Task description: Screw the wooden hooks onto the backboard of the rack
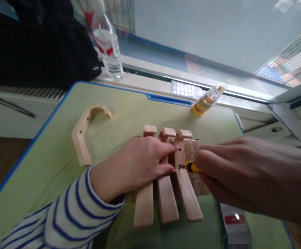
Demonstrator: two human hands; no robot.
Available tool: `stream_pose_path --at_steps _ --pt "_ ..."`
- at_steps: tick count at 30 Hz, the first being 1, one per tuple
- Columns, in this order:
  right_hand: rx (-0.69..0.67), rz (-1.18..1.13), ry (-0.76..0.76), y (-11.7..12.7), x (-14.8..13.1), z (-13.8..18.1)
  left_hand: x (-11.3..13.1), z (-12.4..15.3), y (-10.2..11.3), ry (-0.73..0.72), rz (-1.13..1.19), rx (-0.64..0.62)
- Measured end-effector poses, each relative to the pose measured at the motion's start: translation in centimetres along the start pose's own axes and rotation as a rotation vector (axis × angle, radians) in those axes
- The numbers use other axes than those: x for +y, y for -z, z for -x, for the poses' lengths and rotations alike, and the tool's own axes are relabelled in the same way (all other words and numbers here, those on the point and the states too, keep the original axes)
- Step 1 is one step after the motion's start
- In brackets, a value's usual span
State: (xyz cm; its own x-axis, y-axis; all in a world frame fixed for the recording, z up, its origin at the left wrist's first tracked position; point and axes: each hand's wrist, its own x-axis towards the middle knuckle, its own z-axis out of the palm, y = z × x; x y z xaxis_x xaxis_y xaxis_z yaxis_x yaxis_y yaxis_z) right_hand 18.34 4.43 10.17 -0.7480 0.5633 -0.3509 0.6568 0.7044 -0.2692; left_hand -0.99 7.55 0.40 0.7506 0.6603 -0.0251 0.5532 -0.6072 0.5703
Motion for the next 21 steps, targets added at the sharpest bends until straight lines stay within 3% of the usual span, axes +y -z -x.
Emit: stream_pose_path --at_steps 8,21 --pt "0.098 -0.023 -0.010 -0.8 0.1 0.2 -0.1 0.0 0.0 0.001 -0.023 -0.001" --pt "0.292 0.083 -0.193 -2.3 -1.0 0.0 -0.1 0.0 0.1 0.003 -0.031 -0.017"
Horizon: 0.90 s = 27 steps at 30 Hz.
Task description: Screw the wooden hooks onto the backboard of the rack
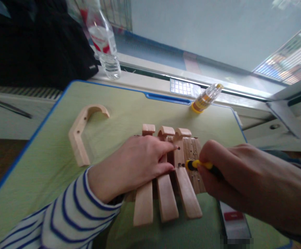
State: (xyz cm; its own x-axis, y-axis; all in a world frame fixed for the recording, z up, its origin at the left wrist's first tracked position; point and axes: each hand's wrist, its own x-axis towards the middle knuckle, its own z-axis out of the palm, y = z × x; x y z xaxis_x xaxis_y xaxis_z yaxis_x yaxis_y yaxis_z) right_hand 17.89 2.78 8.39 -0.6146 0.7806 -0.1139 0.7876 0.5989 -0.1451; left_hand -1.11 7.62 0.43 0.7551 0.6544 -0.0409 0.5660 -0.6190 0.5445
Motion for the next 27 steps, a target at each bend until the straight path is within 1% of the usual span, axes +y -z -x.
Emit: stream_pose_path --at_steps 8,12,20,27 --pt "0.096 0.004 -0.109 -0.2 -1.2 0.0 0.0 0.0 0.0 -0.007 -0.001 0.001" --pt "0.095 0.035 -0.177 -0.2 -1.3 0.3 0.0 0.0 0.0 -0.007 -0.006 0.005" --pt "0.080 0.084 -0.244 -0.4 -1.3 0.3 -0.1 0.0 -0.1 -0.011 -0.013 0.014" --pt "0.081 0.053 -0.274 -0.5 -1.5 0.5 -0.1 0.0 -0.1 -0.004 0.005 0.004"
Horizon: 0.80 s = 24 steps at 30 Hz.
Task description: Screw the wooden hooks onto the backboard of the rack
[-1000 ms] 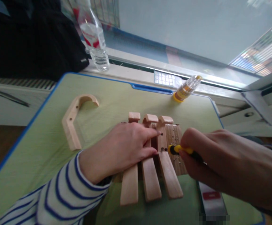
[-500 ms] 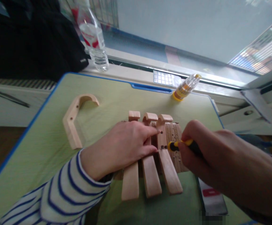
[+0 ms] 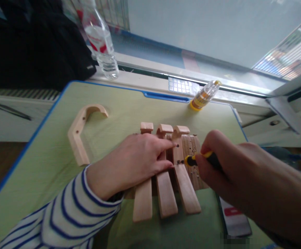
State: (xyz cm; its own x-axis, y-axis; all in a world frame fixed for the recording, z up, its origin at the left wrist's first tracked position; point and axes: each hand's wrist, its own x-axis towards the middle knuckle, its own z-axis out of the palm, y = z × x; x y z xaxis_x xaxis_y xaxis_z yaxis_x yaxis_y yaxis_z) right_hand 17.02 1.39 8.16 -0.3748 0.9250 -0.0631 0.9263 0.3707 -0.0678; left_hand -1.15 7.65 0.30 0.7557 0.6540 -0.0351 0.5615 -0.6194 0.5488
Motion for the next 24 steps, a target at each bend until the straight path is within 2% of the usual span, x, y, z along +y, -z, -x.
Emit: stream_pose_path --at_steps 8,14,21,24 --pt "0.018 0.040 0.066 -0.1 0.0 -0.5 0.3 0.0 0.3 0.014 0.003 0.001" --pt "0.024 0.056 0.026 -0.2 -0.2 -0.3 0.5 0.1 0.4 0.013 -0.011 0.001" --pt "-0.001 -0.032 0.102 0.1 0.1 1.4 1.4 0.6 0.8 -0.033 -0.040 -0.003" --pt "0.009 -0.115 0.130 -0.1 0.4 2.5 1.9 1.9 1.0 -0.039 -0.019 0.051"
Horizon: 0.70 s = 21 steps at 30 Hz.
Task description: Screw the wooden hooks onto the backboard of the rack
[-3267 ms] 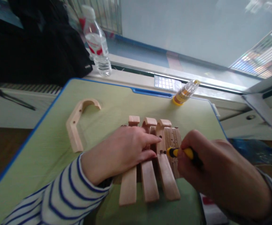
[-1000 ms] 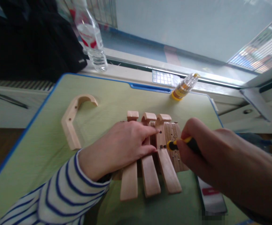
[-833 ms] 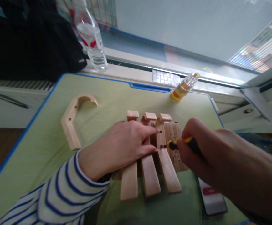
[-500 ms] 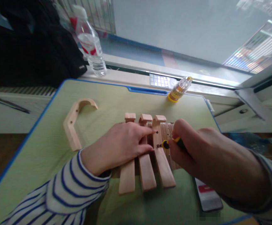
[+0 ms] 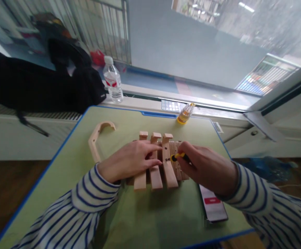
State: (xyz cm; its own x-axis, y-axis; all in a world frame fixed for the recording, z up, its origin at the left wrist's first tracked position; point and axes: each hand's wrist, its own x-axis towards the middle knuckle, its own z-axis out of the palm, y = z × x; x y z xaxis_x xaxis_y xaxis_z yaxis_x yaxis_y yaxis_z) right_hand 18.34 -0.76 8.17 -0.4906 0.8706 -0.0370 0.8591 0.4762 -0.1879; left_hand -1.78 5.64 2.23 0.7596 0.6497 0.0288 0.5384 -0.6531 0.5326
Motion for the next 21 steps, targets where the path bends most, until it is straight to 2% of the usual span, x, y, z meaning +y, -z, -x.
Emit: stream_pose_path --at_steps 3,6,8,12,14,18,21 --pt "0.079 -0.028 -0.061 -0.4 0.3 0.4 0.3 1.9 -0.3 0.038 0.032 0.114" --pt "0.102 0.006 -0.113 -0.8 0.7 -0.2 0.2 4.0 -1.1 0.064 0.069 0.221" --pt "0.093 -0.003 -0.093 -1.0 0.9 -1.1 0.2 5.2 -1.8 0.078 0.078 0.215" --pt "0.121 0.014 -0.086 -0.8 1.0 -2.5 0.0 6.7 -3.2 0.002 0.091 0.203" --pt "0.144 0.012 -0.068 -0.2 0.9 -2.6 -0.1 7.0 -3.9 -0.026 0.080 0.236" --pt "0.304 -0.008 -0.090 0.9 1.4 -0.9 -0.7 6.9 -5.2 -0.118 0.020 0.373" --pt "0.358 -0.041 -0.165 0.4 3.0 1.6 -1.2 6.8 -6.0 -0.196 -0.065 0.466"
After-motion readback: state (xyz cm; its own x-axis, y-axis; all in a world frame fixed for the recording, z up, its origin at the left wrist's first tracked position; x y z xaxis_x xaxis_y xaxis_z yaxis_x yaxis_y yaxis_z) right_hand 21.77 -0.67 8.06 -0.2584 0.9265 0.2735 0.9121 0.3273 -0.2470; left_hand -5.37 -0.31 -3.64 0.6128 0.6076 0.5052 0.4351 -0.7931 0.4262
